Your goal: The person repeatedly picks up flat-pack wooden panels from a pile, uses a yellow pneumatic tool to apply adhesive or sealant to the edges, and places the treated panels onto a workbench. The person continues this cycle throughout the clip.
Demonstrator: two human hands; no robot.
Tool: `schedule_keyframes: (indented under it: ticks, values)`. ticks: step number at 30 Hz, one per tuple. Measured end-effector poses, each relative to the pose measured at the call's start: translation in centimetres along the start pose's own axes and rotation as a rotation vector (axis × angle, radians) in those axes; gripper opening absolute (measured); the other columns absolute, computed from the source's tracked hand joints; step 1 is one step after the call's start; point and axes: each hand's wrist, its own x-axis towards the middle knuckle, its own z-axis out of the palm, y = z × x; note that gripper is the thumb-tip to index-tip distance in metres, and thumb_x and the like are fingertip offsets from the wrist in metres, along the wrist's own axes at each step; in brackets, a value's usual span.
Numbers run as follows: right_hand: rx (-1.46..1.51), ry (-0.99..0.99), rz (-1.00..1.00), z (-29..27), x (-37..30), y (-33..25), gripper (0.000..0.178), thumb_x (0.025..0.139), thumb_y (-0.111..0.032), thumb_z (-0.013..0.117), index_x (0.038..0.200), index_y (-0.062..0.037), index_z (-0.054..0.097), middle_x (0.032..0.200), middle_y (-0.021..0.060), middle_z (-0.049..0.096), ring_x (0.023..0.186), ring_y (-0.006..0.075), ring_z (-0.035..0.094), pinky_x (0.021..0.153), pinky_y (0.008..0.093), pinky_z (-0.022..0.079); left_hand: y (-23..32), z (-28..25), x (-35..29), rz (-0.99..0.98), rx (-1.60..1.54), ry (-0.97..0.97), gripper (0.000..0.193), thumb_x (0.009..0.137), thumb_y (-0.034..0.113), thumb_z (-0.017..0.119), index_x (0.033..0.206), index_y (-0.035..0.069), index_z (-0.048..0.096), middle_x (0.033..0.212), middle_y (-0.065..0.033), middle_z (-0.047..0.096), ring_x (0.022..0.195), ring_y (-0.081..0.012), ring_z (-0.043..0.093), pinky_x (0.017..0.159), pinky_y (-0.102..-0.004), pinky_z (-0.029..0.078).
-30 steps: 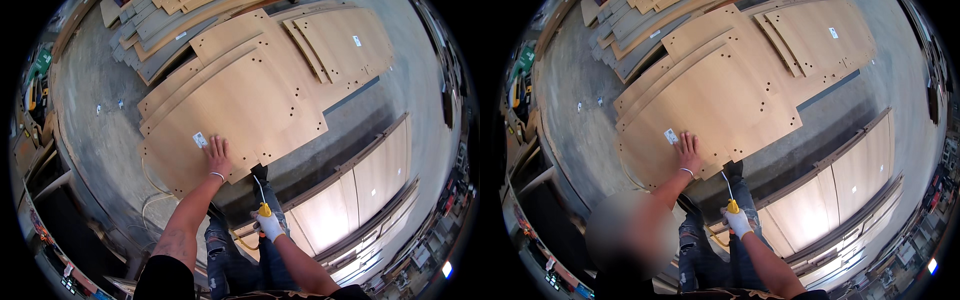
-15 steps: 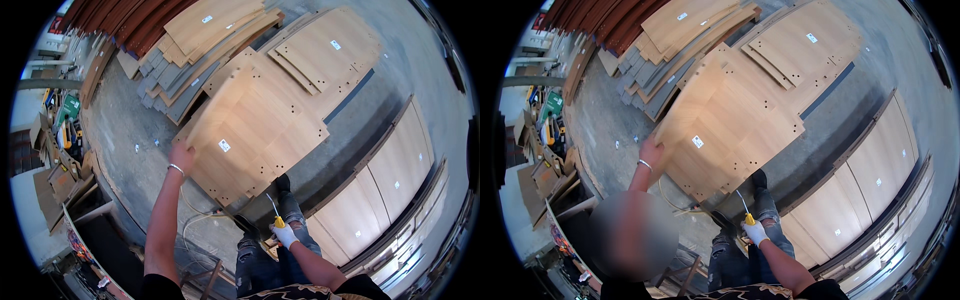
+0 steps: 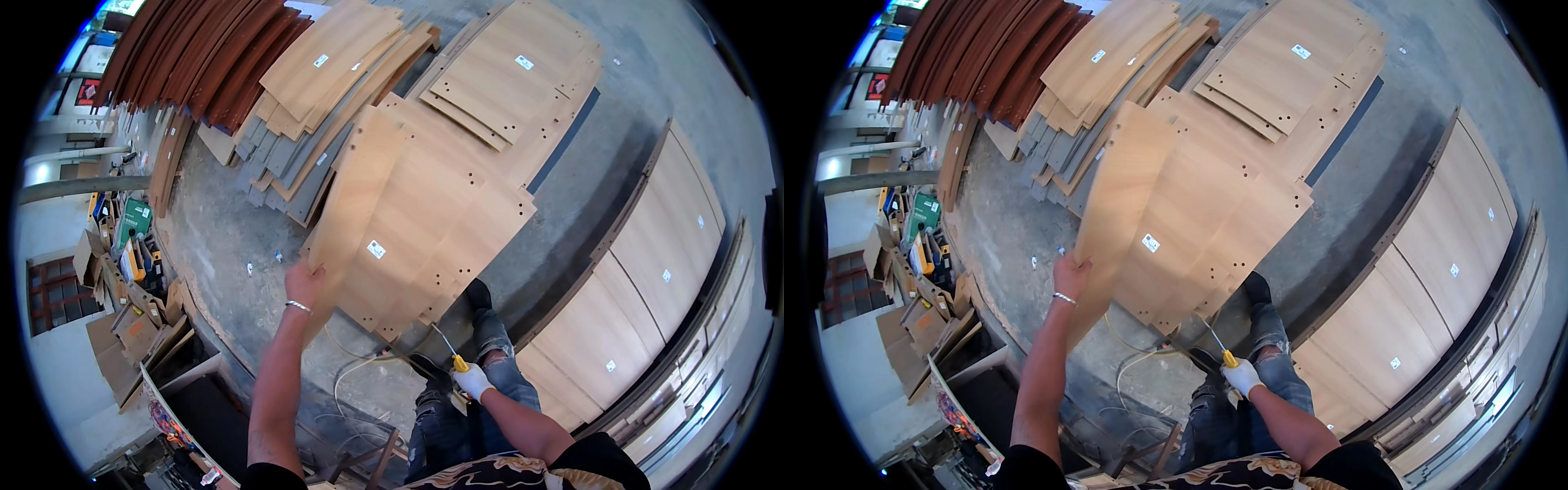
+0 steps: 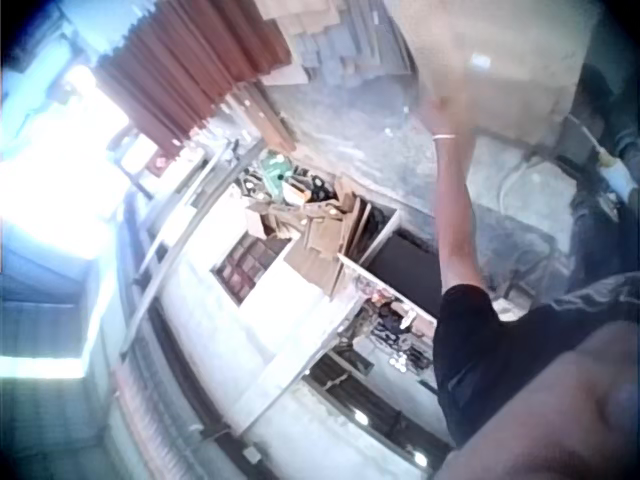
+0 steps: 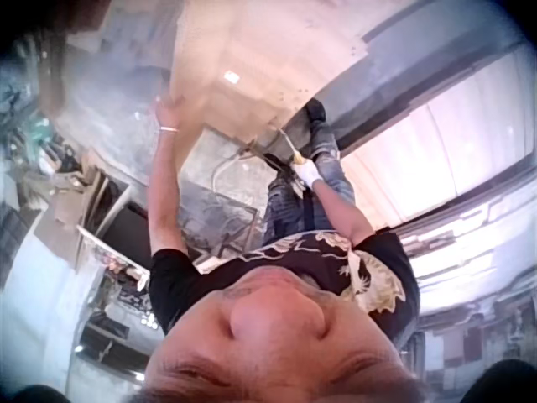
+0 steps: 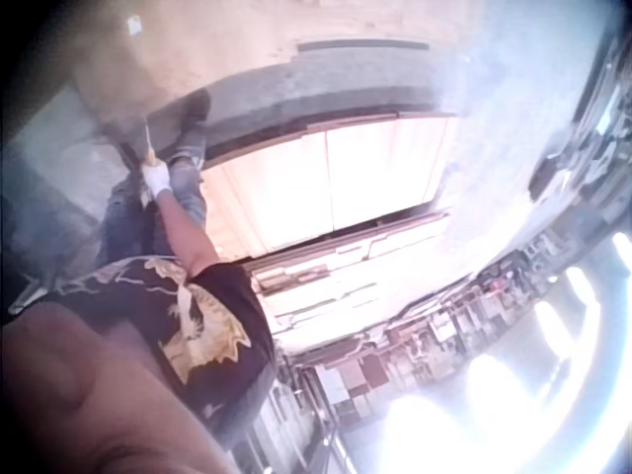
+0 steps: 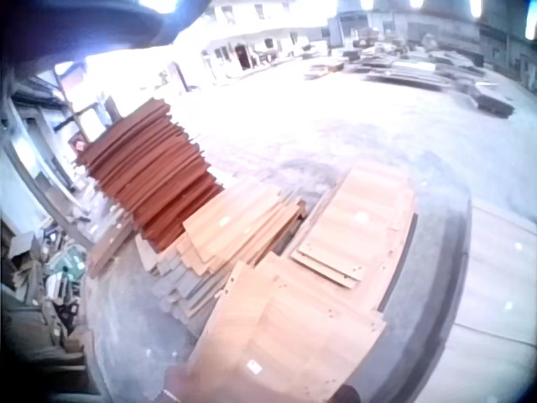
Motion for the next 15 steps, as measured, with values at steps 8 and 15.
schedule_keyframes:
  ticks: [8, 15]
  values:
    - [-0.049, 0.013, -0.034, -1.0, -1.0, -1.8, 0.011, 0.088, -0.015, 0.063, 0.093, -0.0055, 0.067, 0.070, 0.0032, 0.062, 0.059, 0.0132, 0.060, 0.056, 0.0298, 0.049, 5.3, 3.4, 0.9, -0.076, 0.210, -0.127, 0.031, 0.081, 0.024, 0.071, 0.106, 0.006, 0.067, 0.087, -0.0205, 0.070, 0.083, -0.0415, 0.067, 0.075, -0.0502, 0.053]
    - [-0.143, 0.031, -0.071, -0.4, -0.7, -1.9, 0.011, 0.088, -0.015, 0.063, 0.094, -0.0058, 0.066, 0.069, 0.0027, 0.061, 0.058, 0.0128, 0.060, 0.053, 0.0295, 0.047, 5.3, 7.4, -2.1, -0.020, 0.251, -0.180, 0.031, 0.074, 0.018, 0.073, 0.104, 0.012, 0.065, 0.103, -0.0115, 0.066, 0.097, -0.0337, 0.064, 0.081, -0.0477, 0.051]
